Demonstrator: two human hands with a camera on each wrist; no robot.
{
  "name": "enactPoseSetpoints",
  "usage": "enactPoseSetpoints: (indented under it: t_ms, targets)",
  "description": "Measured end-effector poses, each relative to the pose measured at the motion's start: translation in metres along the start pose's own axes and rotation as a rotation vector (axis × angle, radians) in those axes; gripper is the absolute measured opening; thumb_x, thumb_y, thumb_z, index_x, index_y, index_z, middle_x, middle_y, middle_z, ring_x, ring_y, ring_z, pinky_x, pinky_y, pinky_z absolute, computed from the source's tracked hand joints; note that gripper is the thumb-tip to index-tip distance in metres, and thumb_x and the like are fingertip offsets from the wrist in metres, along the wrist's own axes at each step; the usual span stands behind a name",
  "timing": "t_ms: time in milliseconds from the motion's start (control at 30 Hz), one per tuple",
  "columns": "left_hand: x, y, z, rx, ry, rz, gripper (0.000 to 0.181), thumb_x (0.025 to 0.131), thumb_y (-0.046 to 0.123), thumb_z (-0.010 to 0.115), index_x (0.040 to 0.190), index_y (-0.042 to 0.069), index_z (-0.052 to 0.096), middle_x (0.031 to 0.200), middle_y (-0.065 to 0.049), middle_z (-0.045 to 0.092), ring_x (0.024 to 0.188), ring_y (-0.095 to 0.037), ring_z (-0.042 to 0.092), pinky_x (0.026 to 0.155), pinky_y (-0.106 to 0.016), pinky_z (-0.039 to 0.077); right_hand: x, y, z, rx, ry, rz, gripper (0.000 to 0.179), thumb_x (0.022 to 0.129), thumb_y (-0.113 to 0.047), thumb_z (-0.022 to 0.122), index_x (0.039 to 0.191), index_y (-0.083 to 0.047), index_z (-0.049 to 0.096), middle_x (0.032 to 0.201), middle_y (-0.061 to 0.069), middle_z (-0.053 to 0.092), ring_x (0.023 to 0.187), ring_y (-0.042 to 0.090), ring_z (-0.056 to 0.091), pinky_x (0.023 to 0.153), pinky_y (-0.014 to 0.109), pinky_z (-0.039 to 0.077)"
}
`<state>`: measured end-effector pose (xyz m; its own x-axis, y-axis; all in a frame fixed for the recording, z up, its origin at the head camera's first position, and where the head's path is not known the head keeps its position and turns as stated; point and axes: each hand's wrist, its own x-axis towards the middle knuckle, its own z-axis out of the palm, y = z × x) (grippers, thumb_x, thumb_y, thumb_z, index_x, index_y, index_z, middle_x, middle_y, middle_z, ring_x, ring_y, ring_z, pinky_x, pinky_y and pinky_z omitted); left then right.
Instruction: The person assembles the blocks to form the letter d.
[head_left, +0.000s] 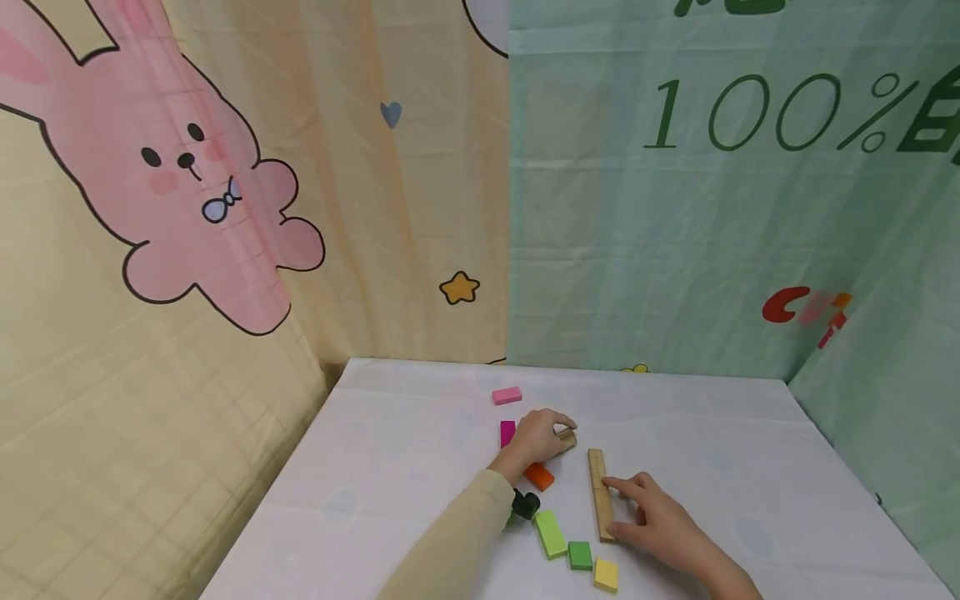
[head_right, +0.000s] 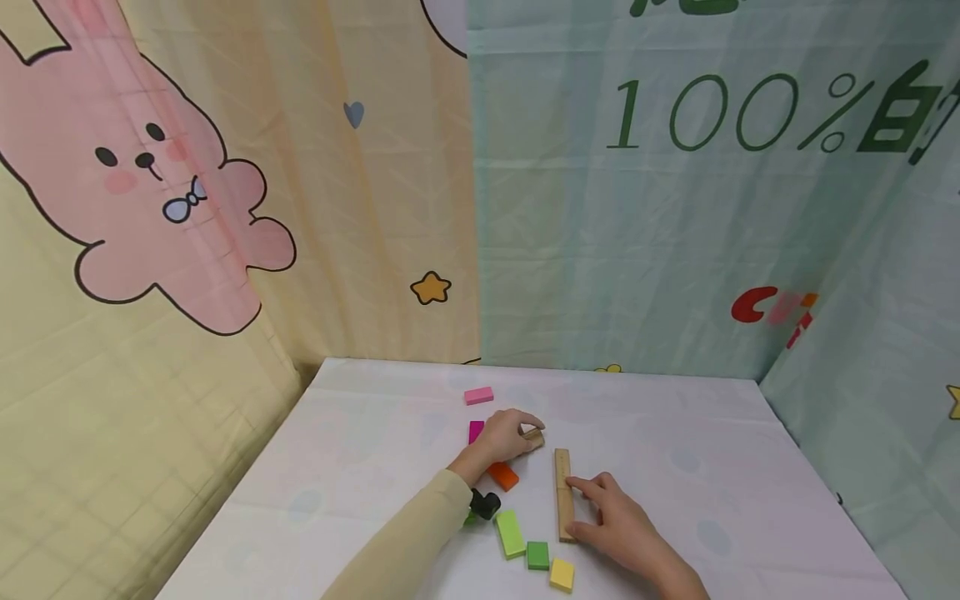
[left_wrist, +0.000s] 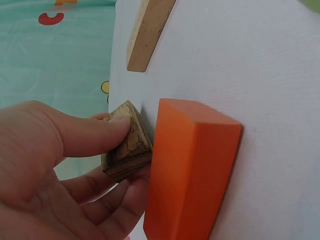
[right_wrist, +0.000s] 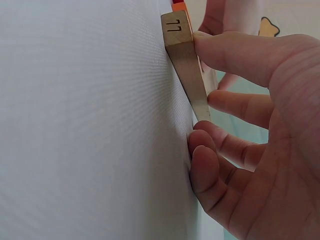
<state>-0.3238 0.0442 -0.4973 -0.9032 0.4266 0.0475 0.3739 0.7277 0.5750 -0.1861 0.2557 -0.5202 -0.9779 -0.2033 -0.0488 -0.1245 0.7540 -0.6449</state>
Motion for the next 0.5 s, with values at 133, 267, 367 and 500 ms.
enactPoseSetpoints:
  t_ms: [133,267,367,500]
  targets:
    - [0.0019,-0.0023,-0.0014,-0.096,-0.001,-0.041,0.027,0.086,0.012,0.08,0.111,0.021,0.075,0.104,0.0,0.066,0.081,-0.014,0.055,0.071,-0.026,0.05,-0.0011,-0.0014,-0.0005,0.001,-0.005,0.001,0.07,0.082,-0.042,0.083,0.143,-0.022,0.057,0.102,0.002,0.045,0.065,0.013,0.045,0.054,0.026,0.038]
    - [0.0033,-0.0008,-0.0023,-0.212,0.011,-0.086,0.024,0.085,0.01,0.08,0.106,0.018,0.072,0.088,0.001,0.062,0.071,-0.015,0.056,0.061,-0.025,0.051,-0.0002,-0.0022,-0.0011,-0.009,-0.002,0.001,0.068,0.082,-0.041,0.083,0.143,-0.022,0.057,0.102,0.001,0.046,0.065,0.013,0.045,0.054,0.026,0.039]
    - [0.0038,0.0012,-0.0017,-0.31,0.023,-0.135,0.021,0.086,0.01,0.079,0.104,0.018,0.07,0.081,-0.001,0.06,0.066,-0.016,0.057,0.059,-0.026,0.051,0.0003,-0.0025,-0.0013,-0.011,0.002,0.006,0.068,0.082,-0.041,0.083,0.142,-0.024,0.057,0.102,0.001,0.046,0.066,0.013,0.045,0.054,0.026,0.039]
    - [0.0023,0.0049,-0.002,-0.503,0.037,-0.218,0.021,0.086,0.009,0.079,0.103,0.016,0.07,0.078,-0.005,0.061,0.062,-0.019,0.06,0.06,-0.029,0.055,-0.0003,-0.0022,-0.0012,-0.012,-0.001,0.002,0.068,0.081,-0.041,0.083,0.142,-0.023,0.057,0.102,0.001,0.046,0.066,0.013,0.044,0.054,0.026,0.038]
